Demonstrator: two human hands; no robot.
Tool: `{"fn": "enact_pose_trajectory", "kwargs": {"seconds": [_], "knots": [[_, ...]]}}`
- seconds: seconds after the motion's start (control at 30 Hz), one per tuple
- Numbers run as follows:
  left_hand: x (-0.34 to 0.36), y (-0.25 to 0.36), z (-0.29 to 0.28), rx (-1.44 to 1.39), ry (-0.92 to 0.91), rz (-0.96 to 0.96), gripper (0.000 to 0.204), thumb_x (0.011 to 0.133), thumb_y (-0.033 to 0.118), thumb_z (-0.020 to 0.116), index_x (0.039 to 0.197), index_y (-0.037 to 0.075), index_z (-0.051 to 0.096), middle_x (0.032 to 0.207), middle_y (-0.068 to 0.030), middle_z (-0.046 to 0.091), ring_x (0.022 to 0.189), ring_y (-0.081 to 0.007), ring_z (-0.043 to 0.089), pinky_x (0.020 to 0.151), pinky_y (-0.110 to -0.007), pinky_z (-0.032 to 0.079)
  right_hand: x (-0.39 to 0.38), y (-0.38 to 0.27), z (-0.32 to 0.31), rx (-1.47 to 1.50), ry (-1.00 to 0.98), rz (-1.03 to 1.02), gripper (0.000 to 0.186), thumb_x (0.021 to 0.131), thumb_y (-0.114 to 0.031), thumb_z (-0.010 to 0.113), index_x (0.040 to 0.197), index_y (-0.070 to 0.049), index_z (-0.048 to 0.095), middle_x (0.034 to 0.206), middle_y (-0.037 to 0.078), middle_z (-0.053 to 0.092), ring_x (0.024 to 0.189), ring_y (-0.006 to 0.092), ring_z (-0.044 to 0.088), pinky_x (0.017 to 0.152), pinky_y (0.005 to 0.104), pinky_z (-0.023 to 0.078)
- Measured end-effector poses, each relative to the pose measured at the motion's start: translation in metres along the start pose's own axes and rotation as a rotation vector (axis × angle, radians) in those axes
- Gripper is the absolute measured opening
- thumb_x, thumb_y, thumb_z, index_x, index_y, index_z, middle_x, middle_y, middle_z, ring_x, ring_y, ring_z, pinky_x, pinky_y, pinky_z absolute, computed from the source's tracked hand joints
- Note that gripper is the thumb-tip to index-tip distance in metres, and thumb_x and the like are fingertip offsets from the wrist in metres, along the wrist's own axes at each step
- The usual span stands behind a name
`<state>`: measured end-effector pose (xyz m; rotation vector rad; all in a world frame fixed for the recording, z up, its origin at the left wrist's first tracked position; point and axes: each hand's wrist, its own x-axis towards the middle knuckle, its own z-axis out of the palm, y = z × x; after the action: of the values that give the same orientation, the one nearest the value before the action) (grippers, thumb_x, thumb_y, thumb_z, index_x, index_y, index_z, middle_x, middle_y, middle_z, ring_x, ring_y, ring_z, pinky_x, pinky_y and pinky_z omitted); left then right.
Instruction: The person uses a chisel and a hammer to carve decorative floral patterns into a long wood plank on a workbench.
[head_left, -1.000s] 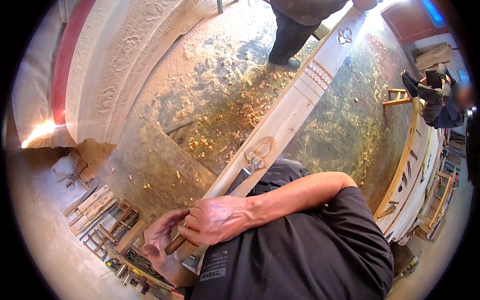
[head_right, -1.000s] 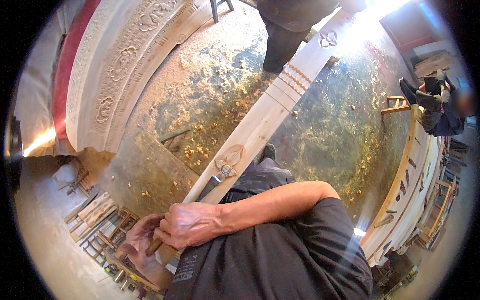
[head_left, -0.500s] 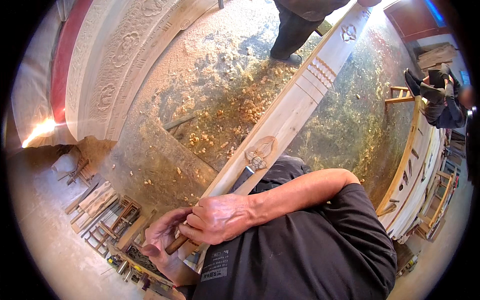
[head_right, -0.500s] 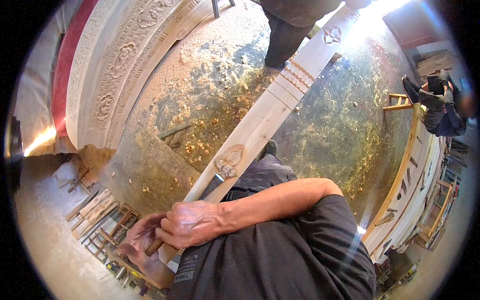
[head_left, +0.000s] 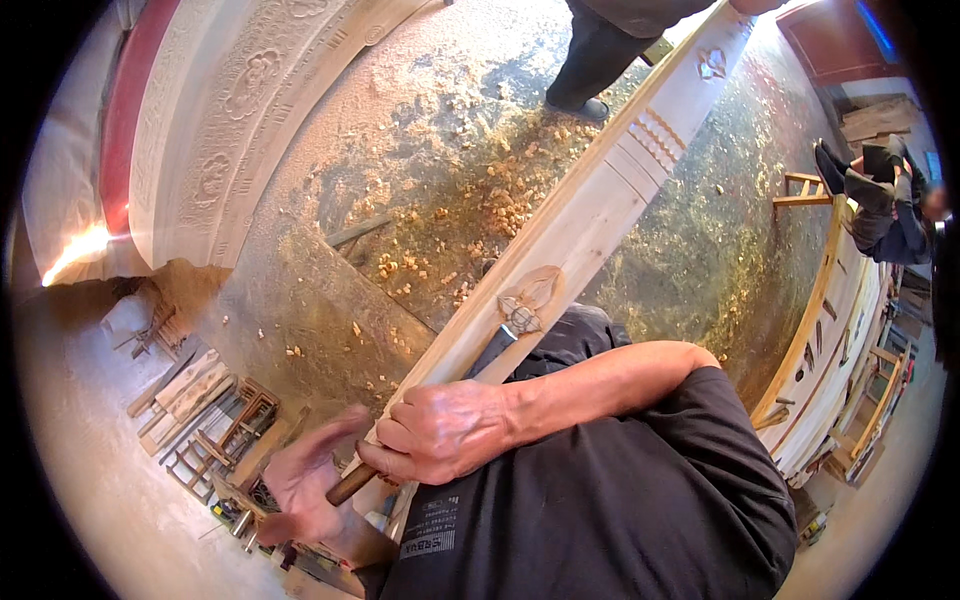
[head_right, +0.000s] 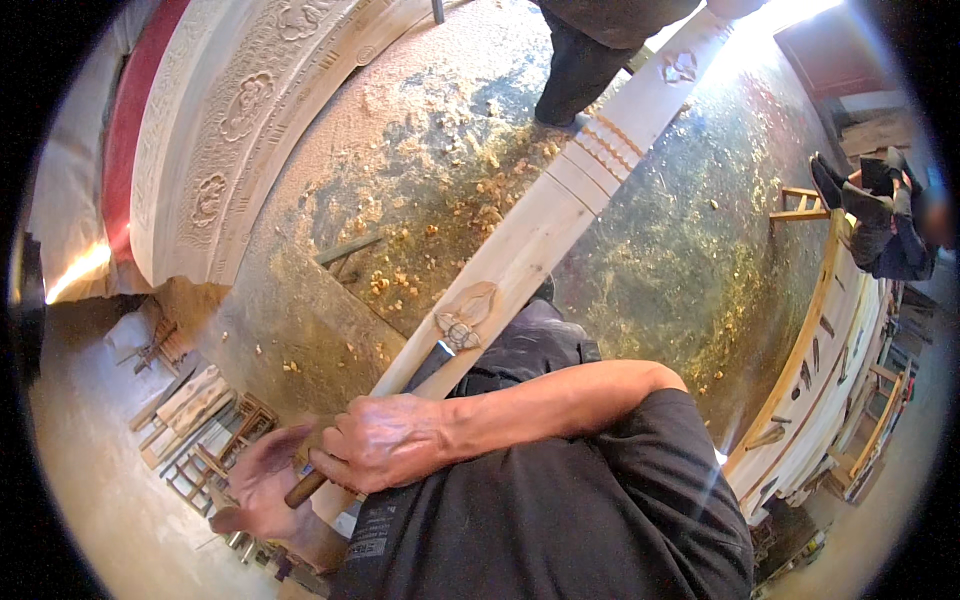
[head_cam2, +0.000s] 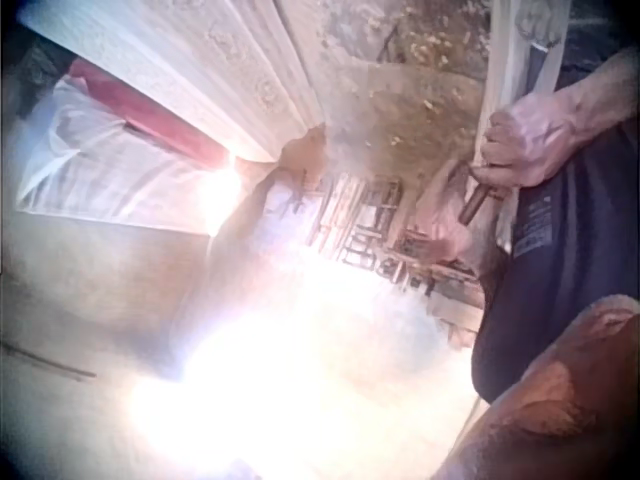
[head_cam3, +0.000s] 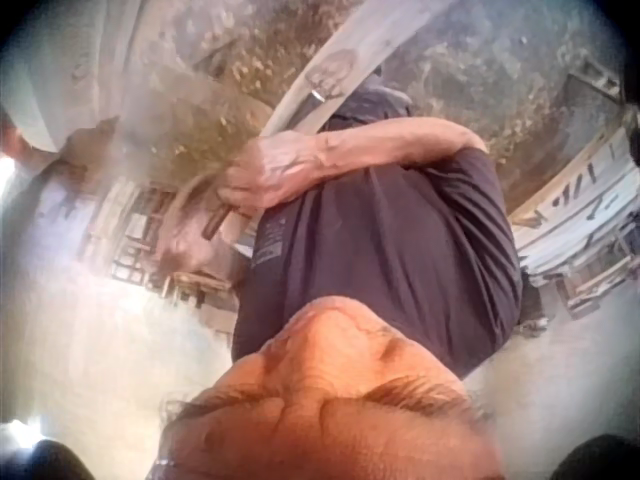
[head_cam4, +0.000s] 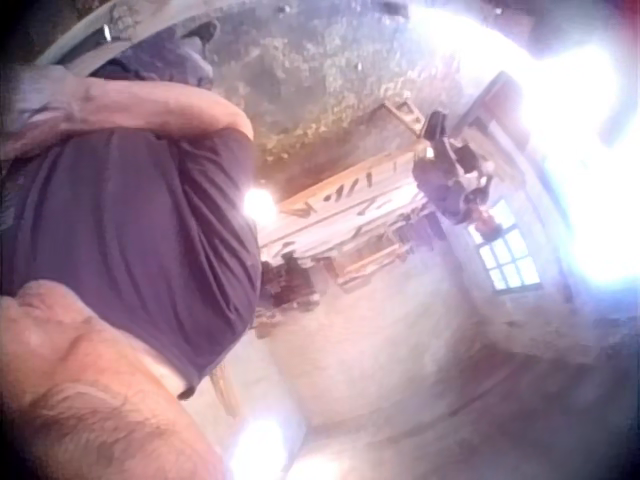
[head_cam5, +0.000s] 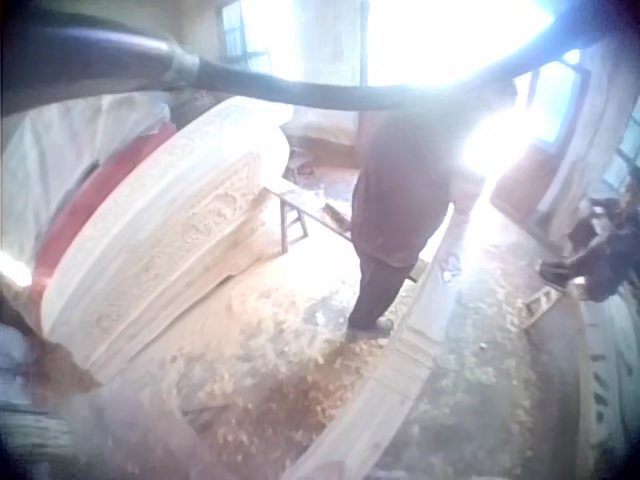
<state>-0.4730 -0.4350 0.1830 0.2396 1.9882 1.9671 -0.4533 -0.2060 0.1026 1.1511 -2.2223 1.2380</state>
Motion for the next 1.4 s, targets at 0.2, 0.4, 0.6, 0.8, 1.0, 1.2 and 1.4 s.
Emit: {"fn": "enact_pose_trajectory", "kwargs": {"seconds": [0.2,0.4,0.6,0.8,1.0,1.2,1.4], "knots": [[0.002,0.007,-0.01,-0.085,0.112,0.124,0.133,0.087,0.103,0.026,0.118,-0.019,0.07,0.117,-0.0408,0.072,0.112,-0.0508,0.074,0.105,-0.057,0.058,0.001,0.001,-0.002,-0.023,0.003,0.013,0.044,0.089,-0.024,0.067,0.12,0.007,0.068,0.081,0.003,0.056,0.068,0.0169,0.063,0.055,0.0319,0.049],[-0.003,-0.001,-0.006,0.032,0.057,0.18,0.127,0.088,0.102,0.023,0.109,-0.014,0.071,0.105,-0.0378,0.074,0.099,-0.0482,0.077,0.093,-0.057,0.063,-0.001,0.003,-0.004,-0.031,-0.024,0.007,0.046,0.088,-0.024,0.068,0.121,0.008,0.068,0.082,0.003,0.056,0.068,0.0172,0.063,0.055,0.0321,0.049],[0.0,0.0,-0.012,-0.052,0.333,0.259,0.125,0.089,0.101,0.026,0.111,-0.013,0.072,0.104,-0.038,0.075,0.098,-0.0466,0.078,0.096,-0.054,0.062,0.001,0.002,-0.001,-0.001,0.003,0.036,0.046,0.089,-0.024,0.069,0.122,0.008,0.068,0.082,0.004,0.057,0.069,0.0185,0.065,0.056,0.0323,0.05],[-0.007,-0.013,-0.003,-0.038,0.104,0.214,0.124,0.091,0.099,0.032,0.116,-0.017,0.069,0.109,-0.0392,0.073,0.103,-0.0473,0.077,0.099,-0.056,0.061,-0.001,0.0,-0.002,0.005,-0.033,0.024,0.047,0.089,-0.024,0.069,0.124,0.008,0.068,0.081,0.003,0.056,0.069,0.0177,0.064,0.056,0.0323,0.05],[-0.006,-0.019,-0.011,-0.092,0.162,0.185,0.128,0.09,0.1,0.027,0.114,-0.018,0.069,0.105,-0.0349,0.075,0.099,-0.0477,0.077,0.095,-0.057,0.063,-0.001,0.004,-0.002,-0.036,-0.044,0.028,0.045,0.09,-0.023,0.067,0.124,0.006,0.068,0.079,0.002,0.053,0.067,0.017,0.062,0.057,0.0315,0.049],[-0.014,-0.024,-0.015,-0.146,0.254,0.189,0.128,0.092,0.099,0.022,0.114,-0.018,0.069,0.098,-0.0327,0.075,0.086,-0.0433,0.077,0.084,-0.053,0.066,0.008,-0.002,-0.005,-0.093,-0.031,0.003,0.045,0.089,-0.022,0.066,0.121,0.009,0.067,0.079,0.001,0.055,0.068,0.0155,0.063,0.056,0.0303,0.047],[-0.015,-0.005,-0.023,-0.137,0.34,0.146,0.116,0.098,0.093,0.028,0.117,-0.013,0.071,0.097,-0.0264,0.077,0.081,-0.036,0.077,0.078,-0.046,0.066,0.008,-0.022,-0.048,-0.37,0.067,0.008,0.044,0.086,-0.021,0.068,0.118,0.01,0.069,0.076,-0.001,0.054,0.064,0.012,0.06,0.054,0.0261,0.044]]}}
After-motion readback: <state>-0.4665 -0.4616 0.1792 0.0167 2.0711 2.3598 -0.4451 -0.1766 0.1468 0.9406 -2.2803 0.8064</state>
